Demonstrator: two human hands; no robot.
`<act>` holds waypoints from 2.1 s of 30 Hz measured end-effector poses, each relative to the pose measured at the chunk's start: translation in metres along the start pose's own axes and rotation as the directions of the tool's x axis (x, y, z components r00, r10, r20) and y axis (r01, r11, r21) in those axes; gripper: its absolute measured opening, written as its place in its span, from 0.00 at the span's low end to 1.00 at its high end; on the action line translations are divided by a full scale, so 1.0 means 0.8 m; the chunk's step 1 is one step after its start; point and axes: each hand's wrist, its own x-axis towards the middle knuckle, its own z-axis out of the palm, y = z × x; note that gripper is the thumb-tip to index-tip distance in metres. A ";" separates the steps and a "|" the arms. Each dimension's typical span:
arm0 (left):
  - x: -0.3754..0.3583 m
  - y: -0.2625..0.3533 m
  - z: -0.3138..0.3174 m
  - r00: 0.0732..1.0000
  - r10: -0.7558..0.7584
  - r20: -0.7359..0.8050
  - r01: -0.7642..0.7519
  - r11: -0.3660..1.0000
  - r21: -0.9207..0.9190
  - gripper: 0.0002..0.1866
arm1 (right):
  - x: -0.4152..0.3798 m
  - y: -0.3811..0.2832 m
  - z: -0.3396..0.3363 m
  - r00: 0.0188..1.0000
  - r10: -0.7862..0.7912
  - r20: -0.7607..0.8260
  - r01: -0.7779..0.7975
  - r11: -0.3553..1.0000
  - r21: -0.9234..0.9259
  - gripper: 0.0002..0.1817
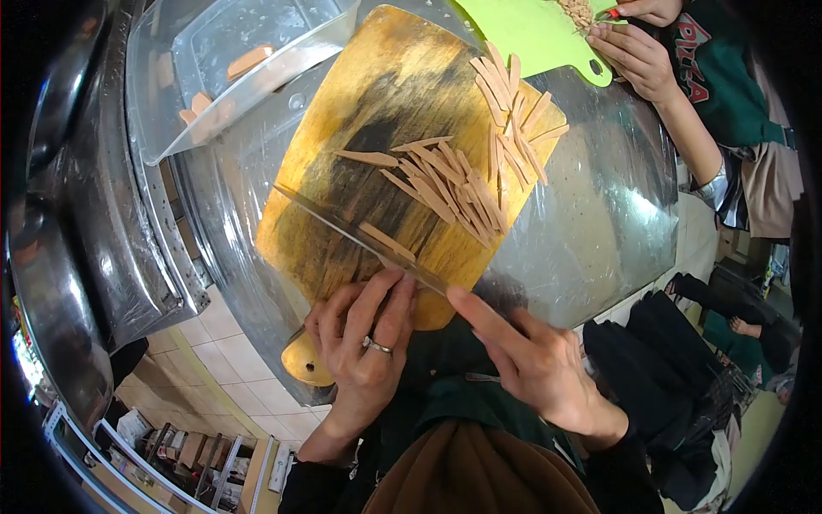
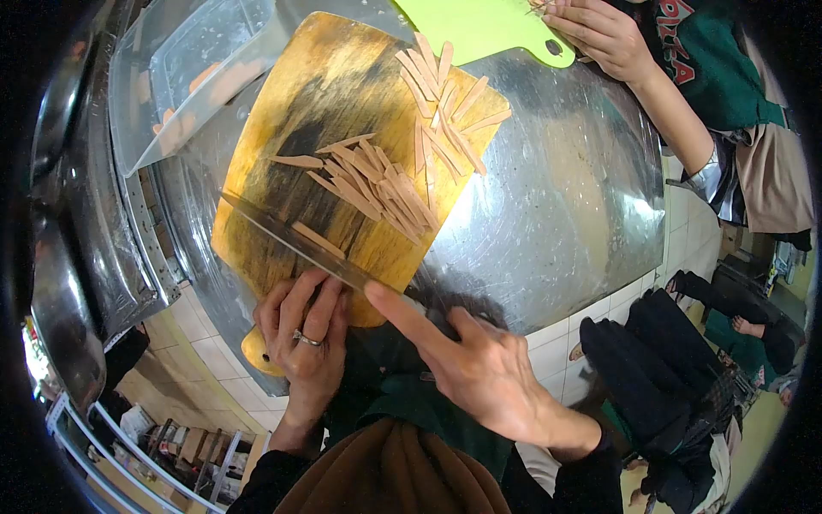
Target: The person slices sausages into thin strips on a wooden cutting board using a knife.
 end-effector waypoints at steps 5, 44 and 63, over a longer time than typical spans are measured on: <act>0.003 0.001 0.001 1.000 0.004 -0.023 -0.004 1.000 -0.017 0.21 | 0.023 0.012 0.000 0.996 -0.063 -0.067 0.072 0.987 0.140 0.38; 0.002 -0.002 0.006 0.997 0.025 -0.073 -0.026 1.000 -0.015 0.19 | -0.013 -0.004 0.010 0.999 0.021 -0.025 -0.021 1.000 0.010 0.43; -0.005 -0.004 0.011 0.991 0.022 -0.132 -0.030 0.998 -0.055 0.19 | -0.029 0.005 0.007 0.997 -0.019 -0.078 0.027 0.994 0.101 0.34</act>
